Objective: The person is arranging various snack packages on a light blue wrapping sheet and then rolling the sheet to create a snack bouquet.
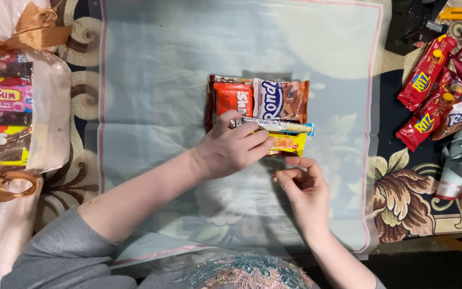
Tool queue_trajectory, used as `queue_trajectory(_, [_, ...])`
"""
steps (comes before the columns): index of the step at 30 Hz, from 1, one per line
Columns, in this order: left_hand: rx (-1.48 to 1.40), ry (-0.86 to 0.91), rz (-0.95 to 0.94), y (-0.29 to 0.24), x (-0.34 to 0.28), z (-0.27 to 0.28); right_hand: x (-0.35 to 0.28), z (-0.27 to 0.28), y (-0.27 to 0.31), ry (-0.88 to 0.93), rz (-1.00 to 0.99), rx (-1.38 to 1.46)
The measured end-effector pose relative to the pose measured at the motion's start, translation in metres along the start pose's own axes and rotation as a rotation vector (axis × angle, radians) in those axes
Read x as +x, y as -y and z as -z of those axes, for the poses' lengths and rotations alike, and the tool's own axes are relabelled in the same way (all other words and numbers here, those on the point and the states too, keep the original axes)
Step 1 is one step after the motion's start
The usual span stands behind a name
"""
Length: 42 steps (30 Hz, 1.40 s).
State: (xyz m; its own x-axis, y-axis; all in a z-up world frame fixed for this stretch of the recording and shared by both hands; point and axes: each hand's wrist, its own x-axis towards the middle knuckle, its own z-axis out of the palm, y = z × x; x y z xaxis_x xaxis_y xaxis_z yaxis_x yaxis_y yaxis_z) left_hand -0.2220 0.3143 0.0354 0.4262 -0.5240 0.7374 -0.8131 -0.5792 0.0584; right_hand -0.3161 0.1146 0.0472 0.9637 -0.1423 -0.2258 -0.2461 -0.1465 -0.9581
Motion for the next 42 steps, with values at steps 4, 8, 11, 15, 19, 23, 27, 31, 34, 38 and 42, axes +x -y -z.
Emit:
queue_trajectory(4, [0.0,0.017,-0.002,0.001,-0.003,0.0,-0.001,0.005,-0.012,-0.024,0.037,-0.082])
queue_trajectory(8, [-0.009,0.038,0.005,0.002,-0.004,-0.002,0.007,0.007,-0.004,-0.02,0.235,-0.389])
queue_trajectory(11, [-0.008,0.049,0.01,0.002,-0.005,-0.002,0.016,0.003,0.01,0.0,0.399,-0.531])
queue_trajectory(15, [-0.024,0.058,0.019,0.001,-0.003,0.001,0.029,0.0,-0.006,-0.032,0.617,-0.694])
queue_trajectory(19, [-0.021,0.062,0.015,0.001,-0.002,0.004,0.032,0.007,-0.02,-0.022,0.668,-0.741])
queue_trajectory(23, [-0.021,0.049,0.027,0.0,-0.003,0.005,0.031,0.01,-0.022,0.005,0.739,-0.743])
queue_trajectory(27, [-0.001,0.036,0.037,0.0,-0.003,0.004,0.027,0.011,-0.018,-0.017,0.767,-0.812])
queue_trajectory(31, [0.009,0.026,0.046,-0.003,-0.005,0.001,0.025,0.014,-0.016,0.015,0.771,-0.805])
queue_trajectory(34, [-0.012,-0.002,0.075,-0.005,-0.009,0.001,0.024,0.021,-0.02,0.119,0.694,-0.747])
queue_trajectory(38, [-0.063,-0.015,0.129,-0.006,-0.013,0.01,0.022,0.026,-0.024,0.106,0.737,-0.652])
queue_trajectory(42, [-0.015,0.026,0.212,-0.006,-0.034,0.023,0.034,0.042,-0.021,-0.054,0.911,-0.688])
